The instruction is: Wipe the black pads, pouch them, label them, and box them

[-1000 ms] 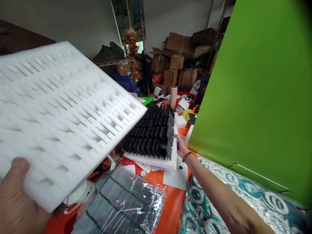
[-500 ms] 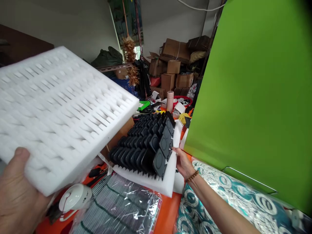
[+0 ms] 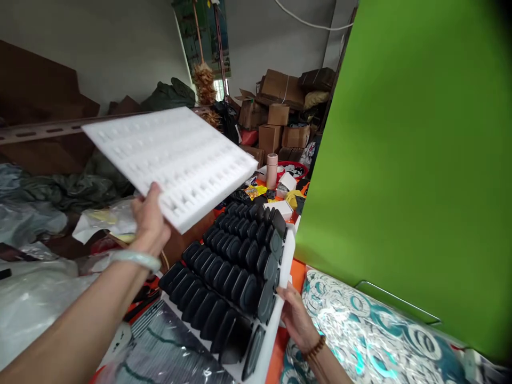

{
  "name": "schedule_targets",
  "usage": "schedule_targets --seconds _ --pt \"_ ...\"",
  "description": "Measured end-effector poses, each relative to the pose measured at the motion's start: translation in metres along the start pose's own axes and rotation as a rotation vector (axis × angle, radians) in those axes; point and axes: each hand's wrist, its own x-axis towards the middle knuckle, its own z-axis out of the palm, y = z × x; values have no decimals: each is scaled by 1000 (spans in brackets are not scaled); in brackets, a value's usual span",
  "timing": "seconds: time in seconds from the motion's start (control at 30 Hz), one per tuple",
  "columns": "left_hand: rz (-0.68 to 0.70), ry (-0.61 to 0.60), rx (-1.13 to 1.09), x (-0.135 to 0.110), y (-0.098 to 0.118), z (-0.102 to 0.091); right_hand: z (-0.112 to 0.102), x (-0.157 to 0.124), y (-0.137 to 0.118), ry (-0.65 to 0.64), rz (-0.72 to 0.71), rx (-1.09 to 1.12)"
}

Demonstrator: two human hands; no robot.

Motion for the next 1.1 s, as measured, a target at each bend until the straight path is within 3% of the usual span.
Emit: schedule_targets --seconds 0.1,0.23,0.3,0.4,0.47,0.57,0.7,0.8,0.87,0.97,1.1 --pt "2 51 -52 18 -13 41 -9 2 6 0 21 -3" --pt "277 -70 181 36 -26 73 -17 7 6 29 49 22" --pt "327 -174 329 42 -32 81 -18 9 5 30 63 19" --pt "192 -343 554 44 -41 85 -19 10 6 24 60 28" --pt "96 -365 665 39 -45 81 -21 11 7 22 59 42" --pt "40 -356 701 20 -51 52 -25 11 8 11 80 41" --pt "-122 -378 700 -21 -57 -28 -25 9 1 -67 105 61" --pt "-422 -237 596 -58 -61 -93 -22 15 -10 -153 118 100" --pt "-650 -297 511 -80 -65 -122 -21 25 -16 -159 116 110" --pt "-759 -248 462 -100 -79 -136 -23 46 -19 -110 85 92" --pt "-830 -293 436 -104 -102 -124 -29 70 -21 -31 35 62"
